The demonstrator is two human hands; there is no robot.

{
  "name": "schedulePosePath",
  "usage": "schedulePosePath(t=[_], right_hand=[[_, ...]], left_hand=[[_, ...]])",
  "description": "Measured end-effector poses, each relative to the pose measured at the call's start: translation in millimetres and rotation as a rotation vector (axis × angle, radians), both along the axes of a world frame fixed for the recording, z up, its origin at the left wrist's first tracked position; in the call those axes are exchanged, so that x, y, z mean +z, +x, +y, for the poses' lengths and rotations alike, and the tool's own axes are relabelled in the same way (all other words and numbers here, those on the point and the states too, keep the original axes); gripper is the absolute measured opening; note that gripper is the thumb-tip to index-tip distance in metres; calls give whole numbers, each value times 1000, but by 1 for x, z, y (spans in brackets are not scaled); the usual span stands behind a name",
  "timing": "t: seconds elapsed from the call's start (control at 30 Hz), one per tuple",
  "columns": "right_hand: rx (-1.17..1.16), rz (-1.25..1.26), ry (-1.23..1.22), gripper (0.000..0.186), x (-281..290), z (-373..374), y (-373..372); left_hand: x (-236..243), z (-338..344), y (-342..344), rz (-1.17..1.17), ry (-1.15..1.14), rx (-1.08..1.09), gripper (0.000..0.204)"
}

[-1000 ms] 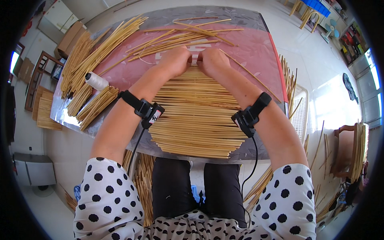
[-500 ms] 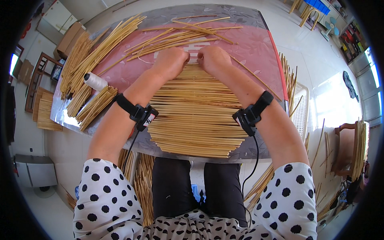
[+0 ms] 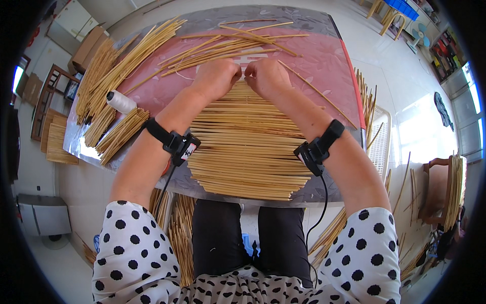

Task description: The person is weaving bamboo sticks together using white thread and scissors.

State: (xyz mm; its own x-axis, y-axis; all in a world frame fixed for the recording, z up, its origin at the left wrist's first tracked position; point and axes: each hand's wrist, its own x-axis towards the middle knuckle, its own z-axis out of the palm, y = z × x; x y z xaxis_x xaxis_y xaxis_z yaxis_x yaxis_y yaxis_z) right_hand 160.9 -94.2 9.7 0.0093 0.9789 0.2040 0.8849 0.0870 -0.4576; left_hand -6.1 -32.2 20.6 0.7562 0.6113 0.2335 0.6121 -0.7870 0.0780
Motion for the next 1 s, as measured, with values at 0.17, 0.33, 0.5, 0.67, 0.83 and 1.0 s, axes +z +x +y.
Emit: schedulePosePath(t=[0.17,0.33,0.5,0.67,0.83,1.0], right_hand=[[-24,47,-62,16,-1,1,-8],[-64,23,-64,14,-2,0,-7],[-102,8,-115,15,1,-3,0],[-108,-30,-80,15,1,-3,7],[-87,13,-77,15,3,-1,8],[14,114,-35,14,-4,4,6]], left_hand=[[8,-2,2,11,-64,25,10],[9,0,1,-6,-107,41,10],[8,2,-1,-34,-144,39,10],[12,0,-2,-14,-144,42,10],[15,-5,-4,4,-137,20,11],[12,-6,-3,-37,-152,35,11]])
